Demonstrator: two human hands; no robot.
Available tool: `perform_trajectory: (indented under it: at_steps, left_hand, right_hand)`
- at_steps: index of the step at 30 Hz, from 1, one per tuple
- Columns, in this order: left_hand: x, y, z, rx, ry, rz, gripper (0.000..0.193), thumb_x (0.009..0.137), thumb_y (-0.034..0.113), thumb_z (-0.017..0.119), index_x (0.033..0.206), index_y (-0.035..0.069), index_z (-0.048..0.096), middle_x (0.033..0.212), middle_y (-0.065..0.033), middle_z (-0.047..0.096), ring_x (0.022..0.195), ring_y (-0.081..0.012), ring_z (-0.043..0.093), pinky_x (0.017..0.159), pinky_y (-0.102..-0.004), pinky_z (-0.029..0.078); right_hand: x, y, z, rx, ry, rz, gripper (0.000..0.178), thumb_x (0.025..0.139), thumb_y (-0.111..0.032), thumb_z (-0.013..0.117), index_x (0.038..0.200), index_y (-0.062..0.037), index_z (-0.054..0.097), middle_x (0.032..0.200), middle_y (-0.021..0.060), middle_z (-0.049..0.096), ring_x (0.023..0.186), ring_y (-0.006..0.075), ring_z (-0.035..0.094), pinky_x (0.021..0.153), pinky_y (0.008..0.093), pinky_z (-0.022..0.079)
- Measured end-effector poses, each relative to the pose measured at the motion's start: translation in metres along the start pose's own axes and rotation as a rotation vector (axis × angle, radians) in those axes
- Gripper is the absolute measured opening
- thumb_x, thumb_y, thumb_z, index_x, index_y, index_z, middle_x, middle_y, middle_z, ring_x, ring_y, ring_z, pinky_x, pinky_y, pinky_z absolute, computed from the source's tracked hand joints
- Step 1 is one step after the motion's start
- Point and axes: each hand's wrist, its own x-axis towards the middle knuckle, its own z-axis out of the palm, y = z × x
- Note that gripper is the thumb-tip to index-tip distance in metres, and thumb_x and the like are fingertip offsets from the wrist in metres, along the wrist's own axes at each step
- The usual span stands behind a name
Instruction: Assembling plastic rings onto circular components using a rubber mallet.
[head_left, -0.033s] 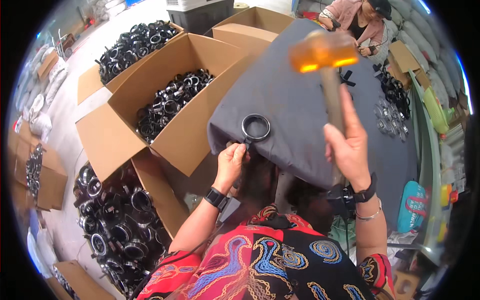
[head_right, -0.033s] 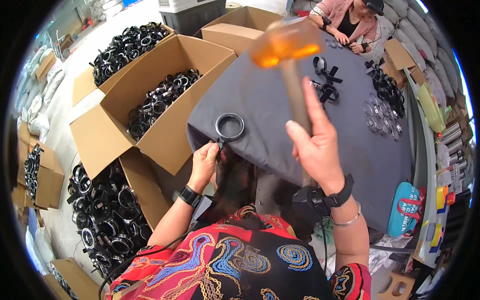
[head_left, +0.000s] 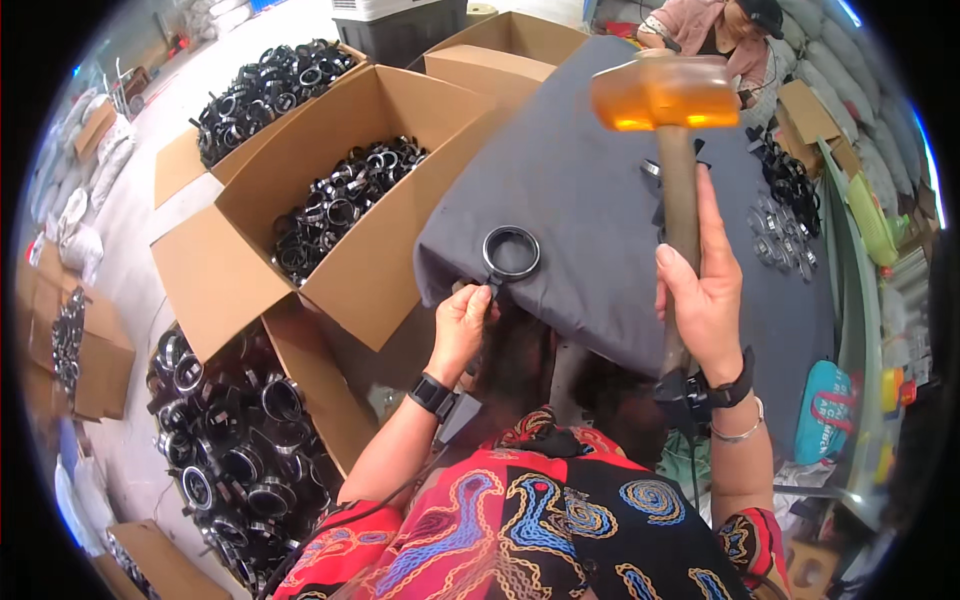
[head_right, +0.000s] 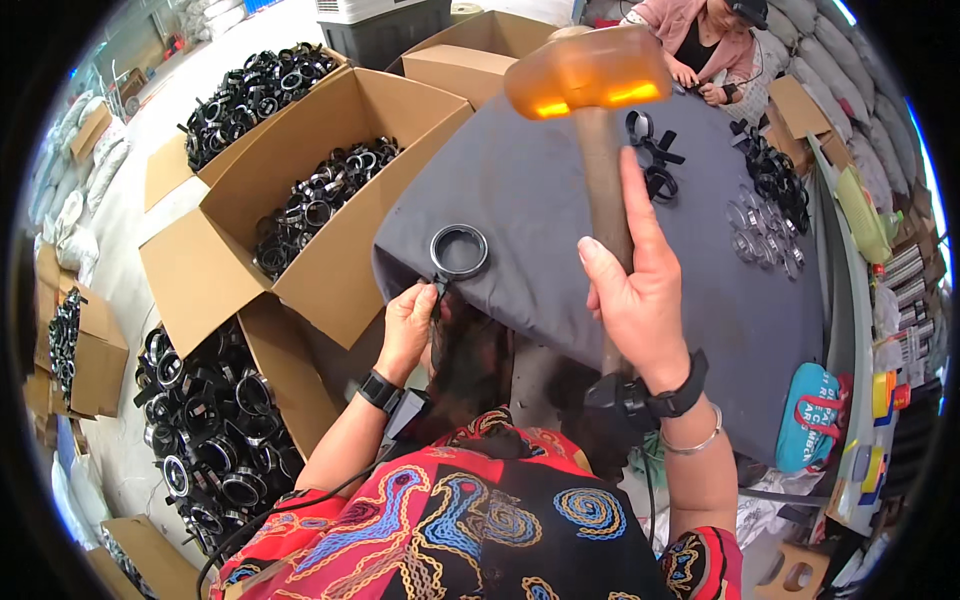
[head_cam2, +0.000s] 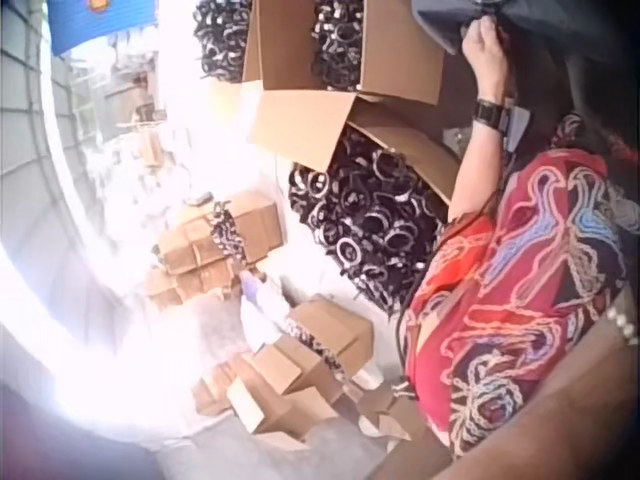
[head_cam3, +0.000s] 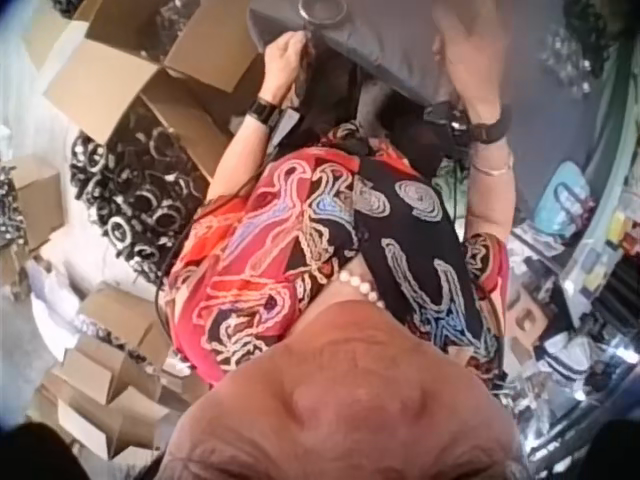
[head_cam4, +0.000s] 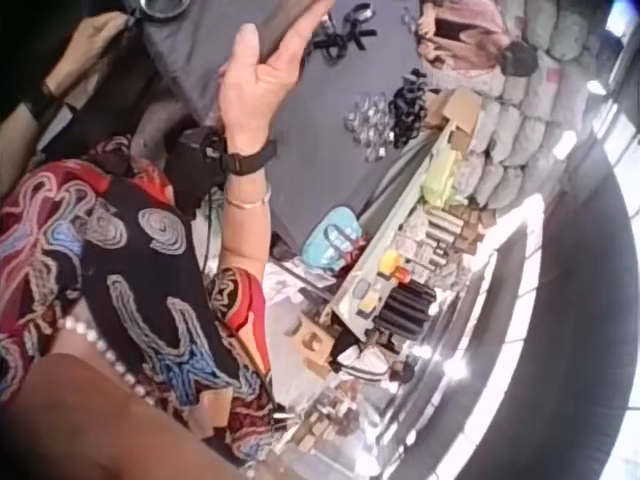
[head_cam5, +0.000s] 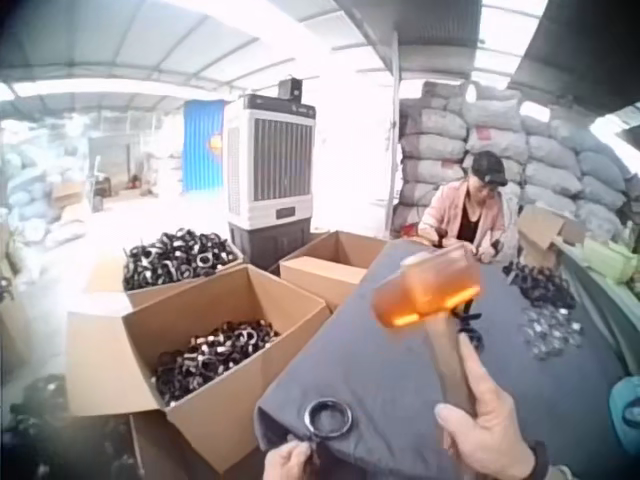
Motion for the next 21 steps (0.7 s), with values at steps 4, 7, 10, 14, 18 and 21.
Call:
perform_trajectory:
  at_steps: [4,7,10,14,18,21]
  left_hand:
    - [0.008,-0.002,0.01,-0.018,-0.014,-0.018,0.036,0.098,0.032,0.055,0.079,0.002,0.062,0.069,-0.002,0.062,0.066,-0.009,0.058,0.063,-0.0251,0.048]
    - [0.004,0.003,0.006,0.229,-0.028,0.119,0.038,0.099,0.031,0.051,0.075,0.003,0.063,0.067,-0.0017,0.062,0.066,-0.0103,0.059,0.062,-0.0276,0.047]
    - [0.0,-0.004,-0.001,0.036,-0.012,-0.036,0.037,0.1,0.033,0.051,0.079,0.004,0.061,0.071,-0.0009,0.061,0.066,-0.0094,0.057,0.063,-0.0256,0.046]
    - [0.002,-0.001,0.004,0.043,-0.02,-0.014,0.035,0.099,0.032,0.053,0.08,0.004,0.061,0.072,-0.0003,0.061,0.067,-0.0086,0.056,0.064,-0.0246,0.046]
    - [0.009,0.003,-0.001,0.255,-0.056,0.07,0.036,0.099,0.033,0.054,0.08,0.004,0.061,0.073,-0.0004,0.061,0.069,-0.0089,0.056,0.067,-0.025,0.046]
    - [0.0,-0.006,0.003,-0.039,-0.021,-0.018,0.035,0.098,0.031,0.054,0.078,0.003,0.062,0.069,-0.001,0.061,0.067,-0.0091,0.057,0.064,-0.0257,0.047]
  right_hand:
    - [-0.05,0.086,0.033,-0.018,-0.234,0.245,0.075,0.087,-0.004,0.053,0.153,-0.0175,0.021,0.115,0.0086,0.063,0.055,0.007,0.054,0.049,0.0205,0.047]
    - [-0.046,0.06,0.021,0.102,-0.259,0.546,0.075,0.088,-0.004,0.053,0.153,-0.0202,0.02,0.092,0.0048,0.061,0.05,0.0067,0.052,0.046,0.0225,0.047]
    - [-0.054,0.041,0.013,0.134,-0.165,0.383,0.074,0.089,-0.003,0.051,0.153,-0.0191,0.019,0.072,-0.0005,0.054,0.048,0.0061,0.049,0.045,0.0222,0.047]
    - [-0.059,0.041,0.002,0.021,0.011,0.105,0.074,0.087,-0.003,0.056,0.152,-0.0107,0.02,0.116,0.0088,0.063,0.055,0.0106,0.056,0.051,0.0262,0.05]
    - [-0.087,0.092,0.017,-0.619,-0.342,-0.195,0.071,0.08,-0.007,0.064,0.146,-0.015,0.039,0.072,0.0171,0.052,0.064,0.0382,0.057,0.062,0.0474,0.05]
    - [-0.08,0.065,0.016,-0.596,-0.282,-0.302,0.072,0.079,-0.008,0.066,0.145,-0.0182,0.04,0.07,0.0132,0.05,0.059,0.0333,0.054,0.057,0.0435,0.049]
